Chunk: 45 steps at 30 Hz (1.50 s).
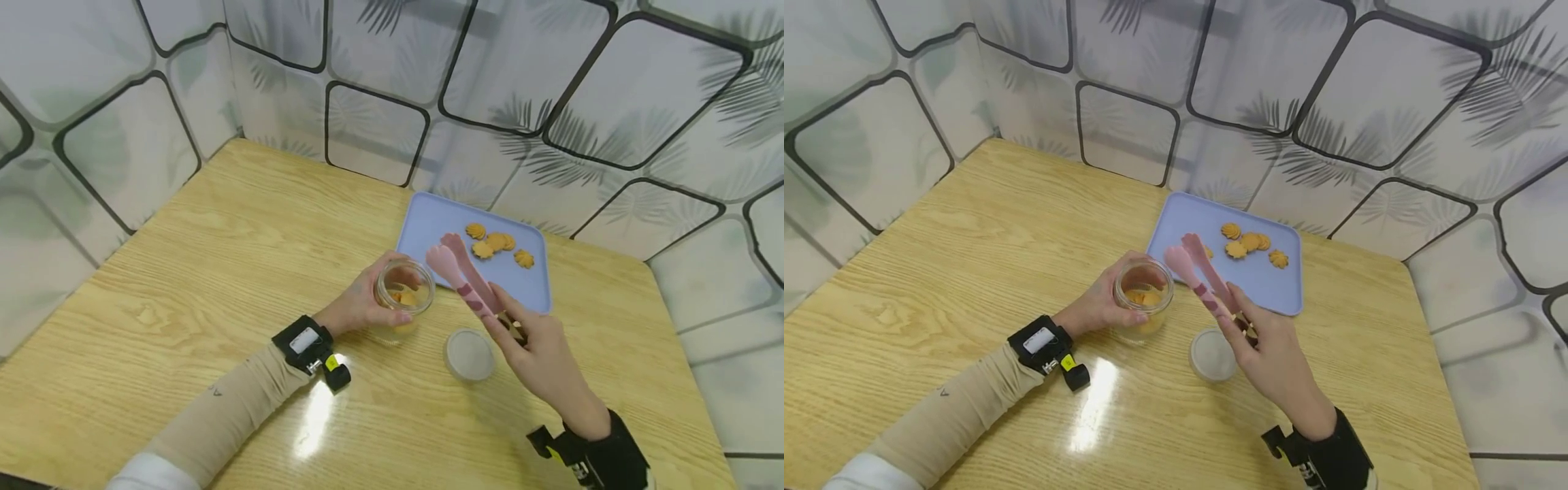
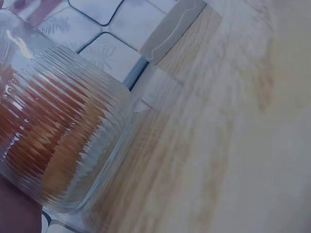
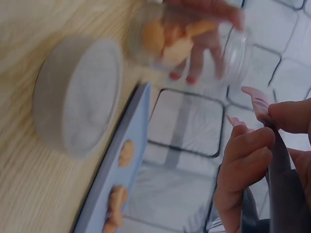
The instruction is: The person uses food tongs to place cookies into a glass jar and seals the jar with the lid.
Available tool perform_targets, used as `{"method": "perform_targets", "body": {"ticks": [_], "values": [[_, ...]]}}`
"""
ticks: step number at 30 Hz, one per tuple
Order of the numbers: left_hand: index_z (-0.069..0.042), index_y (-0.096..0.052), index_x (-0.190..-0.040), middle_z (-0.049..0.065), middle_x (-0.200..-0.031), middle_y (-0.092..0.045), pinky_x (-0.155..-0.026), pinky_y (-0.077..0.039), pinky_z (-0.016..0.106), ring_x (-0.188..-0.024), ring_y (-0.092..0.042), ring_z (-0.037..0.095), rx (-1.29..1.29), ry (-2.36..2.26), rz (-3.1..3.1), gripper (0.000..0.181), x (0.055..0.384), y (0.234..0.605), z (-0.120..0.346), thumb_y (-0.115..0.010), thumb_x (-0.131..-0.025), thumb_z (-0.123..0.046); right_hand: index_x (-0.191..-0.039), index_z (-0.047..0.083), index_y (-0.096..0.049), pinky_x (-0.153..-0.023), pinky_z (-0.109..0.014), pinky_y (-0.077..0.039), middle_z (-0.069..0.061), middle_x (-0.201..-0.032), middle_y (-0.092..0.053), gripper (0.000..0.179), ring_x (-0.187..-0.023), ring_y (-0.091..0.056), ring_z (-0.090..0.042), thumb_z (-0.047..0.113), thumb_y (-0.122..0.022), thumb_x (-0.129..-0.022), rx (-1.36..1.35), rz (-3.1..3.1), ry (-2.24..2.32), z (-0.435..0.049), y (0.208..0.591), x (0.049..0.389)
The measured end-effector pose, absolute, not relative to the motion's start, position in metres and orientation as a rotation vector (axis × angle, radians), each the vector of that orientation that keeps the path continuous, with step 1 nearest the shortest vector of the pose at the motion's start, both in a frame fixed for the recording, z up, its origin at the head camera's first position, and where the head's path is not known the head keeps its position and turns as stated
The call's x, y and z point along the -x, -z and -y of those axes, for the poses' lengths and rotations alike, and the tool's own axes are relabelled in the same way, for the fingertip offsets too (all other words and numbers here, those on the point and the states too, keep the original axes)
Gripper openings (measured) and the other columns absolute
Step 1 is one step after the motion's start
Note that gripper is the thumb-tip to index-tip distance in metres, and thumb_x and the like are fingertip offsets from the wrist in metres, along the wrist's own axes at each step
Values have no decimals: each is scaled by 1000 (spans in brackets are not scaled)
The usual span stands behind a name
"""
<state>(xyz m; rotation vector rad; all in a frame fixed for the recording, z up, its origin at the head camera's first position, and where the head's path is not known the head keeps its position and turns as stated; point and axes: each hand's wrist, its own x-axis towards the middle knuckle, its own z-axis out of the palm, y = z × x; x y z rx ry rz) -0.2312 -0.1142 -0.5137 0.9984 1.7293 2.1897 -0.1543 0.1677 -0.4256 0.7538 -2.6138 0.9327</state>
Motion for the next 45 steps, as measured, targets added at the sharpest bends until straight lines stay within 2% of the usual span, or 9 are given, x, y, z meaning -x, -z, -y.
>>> {"method": "perform_targets", "body": {"ticks": [3, 6, 12, 22, 28, 33, 38, 40, 45], "values": [[1, -39, -141, 39, -127, -51, -104, -49, 57, -123, -50, 54, -989, -2205, -1724, 80, 231, 514, 117, -84, -75, -7, -143, 3, -58, -41, -20, -29, 5, -61, -51, 47, -46, -27, 2, 14, -67, -98, -652, 2693, -885, -173, 431, 174], [0, -40, -141, 36, -127, -53, -103, -50, 57, -121, -53, 46, -981, -2201, -1727, 80, 230, 514, 118, -83, -75, -7, -143, 2, -57, -44, -23, -33, -1, -69, -61, 50, -48, -36, -4, 24, -67, -99, -569, 2776, -797, -178, 439, 193], [0, -39, -141, 35, -127, -54, -101, -52, 49, -119, -56, 34, -985, -2176, -1730, 79, 229, 513, 116, -81, -74, -3, -147, -2, -51, -50, -27, -35, -4, -68, -59, 60, -54, -44, -14, 37, -61, -102, -420, 2967, -646, -183, 456, 221], [-2, -41, -140, 39, -127, -51, -104, -50, 45, -120, -55, 40, -992, -2184, -1758, 77, 230, 509, 116, -80, -74, -1, -153, -1, -42, -50, -29, -34, -3, -64, -48, 69, -53, -42, -16, 47, -52, -104, -383, 3106, -590, -177, 463, 239], [-3, -41, -140, 36, -127, -55, -103, -50, 43, -121, -56, 34, -975, -2163, -1777, 78, 230, 509, 116, -83, -73, -3, -152, -3, -43, -45, -27, -33, -1, -59, -44, 64, -49, -39, -14, 39, -54, -104, -400, 3088, -617, -175, 467, 236], [-1, -40, -141, 34, -126, -55, -103, -51, 44, -123, -54, 43, -950, -2173, -1755, 79, 229, 509, 117, -82, -73, -2, -149, -4, -46, -47, -26, -30, -2, -60, -43, 57, -51, -37, -14, 30, -56, -105, -431, 3028, -656, -176, 471, 233], [-1, -41, -140, 16, -122, -62, -101, -52, 45, -122, -53, 48, -957, -2178, -1749, 78, 229, 511, 114, -79, -72, 2, -149, -2, -46, -47, -25, -28, 2, -58, -36, 55, -50, -32, -11, 30, -56, -105, -452, 2978, -725, -182, 471, 225], [-1, -41, -139, 18, -122, -62, -101, -53, 44, -122, -53, 48, -966, -2174, -1747, 77, 230, 511, 113, -79, -72, 2, -150, -1, -45, -47, -24, -29, 3, -59, -36, 56, -51, -32, -10, 31, -56, -105, -454, 2964, -774, -183, 466, 219], [-3, -42, -139, 37, -127, -54, -100, -52, 40, -122, -54, 45, -971, -2180, -1746, 76, 230, 510, 117, -82, -74, 0, -149, 2, -49, -47, -24, -31, 5, -59, -36, 53, -53, -33, -7, 27, -60, -104, -511, 2866, -874, -181, 450, 199]]}}
